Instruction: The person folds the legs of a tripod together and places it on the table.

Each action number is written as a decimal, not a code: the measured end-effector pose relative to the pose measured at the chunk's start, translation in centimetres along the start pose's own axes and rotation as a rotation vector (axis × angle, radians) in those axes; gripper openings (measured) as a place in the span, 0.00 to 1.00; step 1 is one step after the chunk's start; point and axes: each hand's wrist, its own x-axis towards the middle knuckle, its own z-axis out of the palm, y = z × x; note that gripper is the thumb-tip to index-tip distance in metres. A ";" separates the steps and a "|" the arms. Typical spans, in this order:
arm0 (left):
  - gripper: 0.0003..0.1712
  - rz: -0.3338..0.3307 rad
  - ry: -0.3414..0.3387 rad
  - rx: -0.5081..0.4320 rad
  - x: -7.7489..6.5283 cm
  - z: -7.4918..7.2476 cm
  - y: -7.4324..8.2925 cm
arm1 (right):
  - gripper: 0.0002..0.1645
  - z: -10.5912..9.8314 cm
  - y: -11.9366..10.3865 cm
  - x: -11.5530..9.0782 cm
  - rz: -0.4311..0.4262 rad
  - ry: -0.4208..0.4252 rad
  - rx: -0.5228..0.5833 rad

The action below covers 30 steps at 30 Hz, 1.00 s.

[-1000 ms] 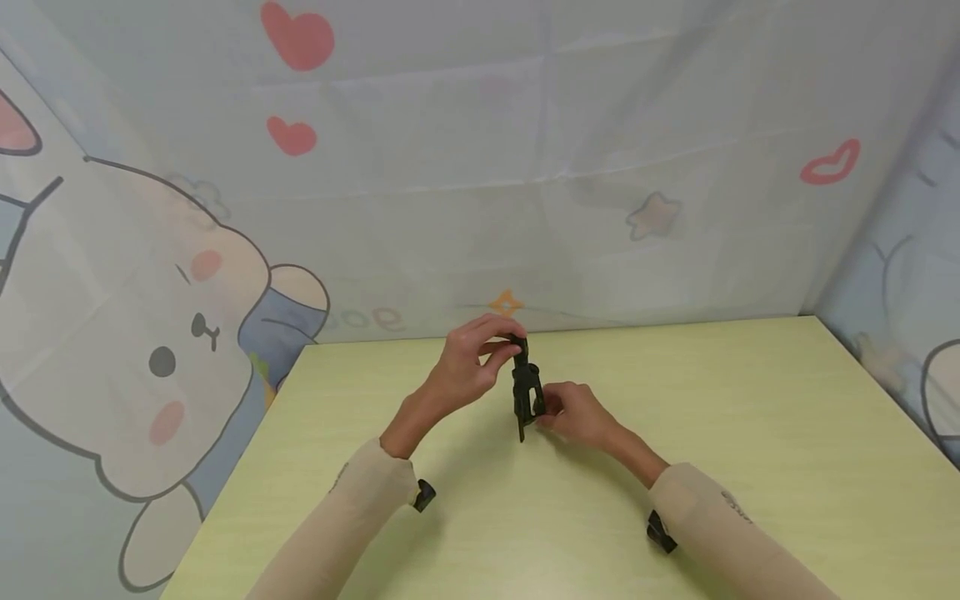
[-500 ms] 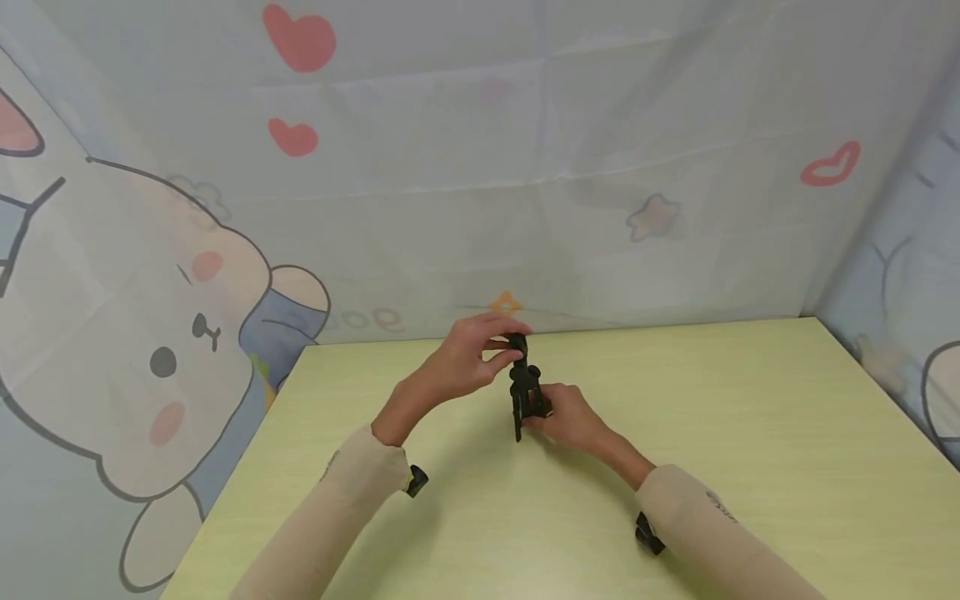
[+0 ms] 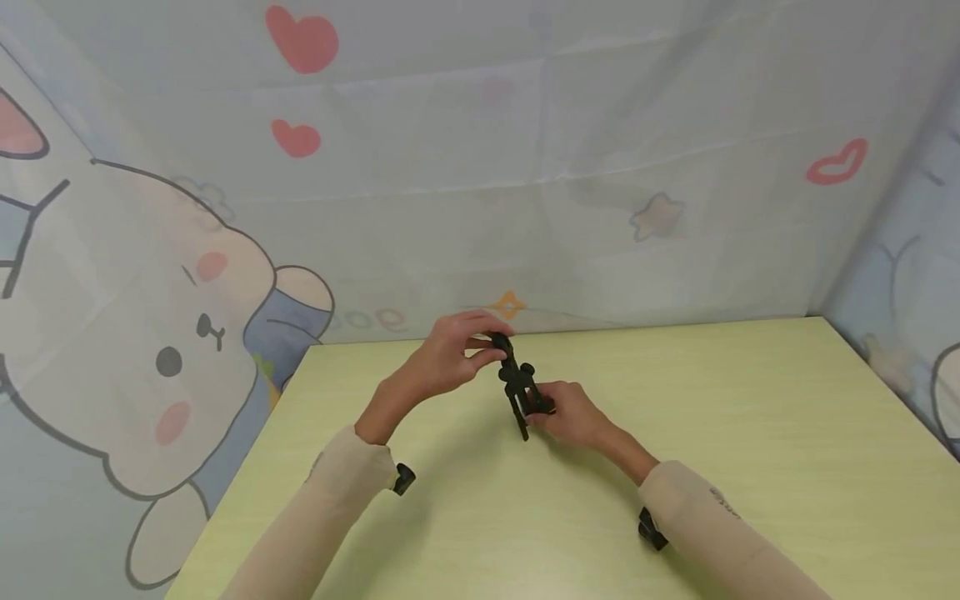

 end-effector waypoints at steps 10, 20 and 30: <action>0.11 -0.091 0.036 -0.004 -2.0 -1.0 -1.3 | 0.09 -1.4 0.9 -0.8 -0.061 -0.013 -0.043; 0.12 -0.223 0.054 -0.073 -4.2 -0.6 -3.0 | 0.15 -3.7 -0.4 -2.1 0.031 -0.001 -0.071; 0.13 -0.285 0.019 -0.017 -6.3 0.9 -5.0 | 0.13 -5.2 -0.5 -2.6 0.094 0.084 -0.089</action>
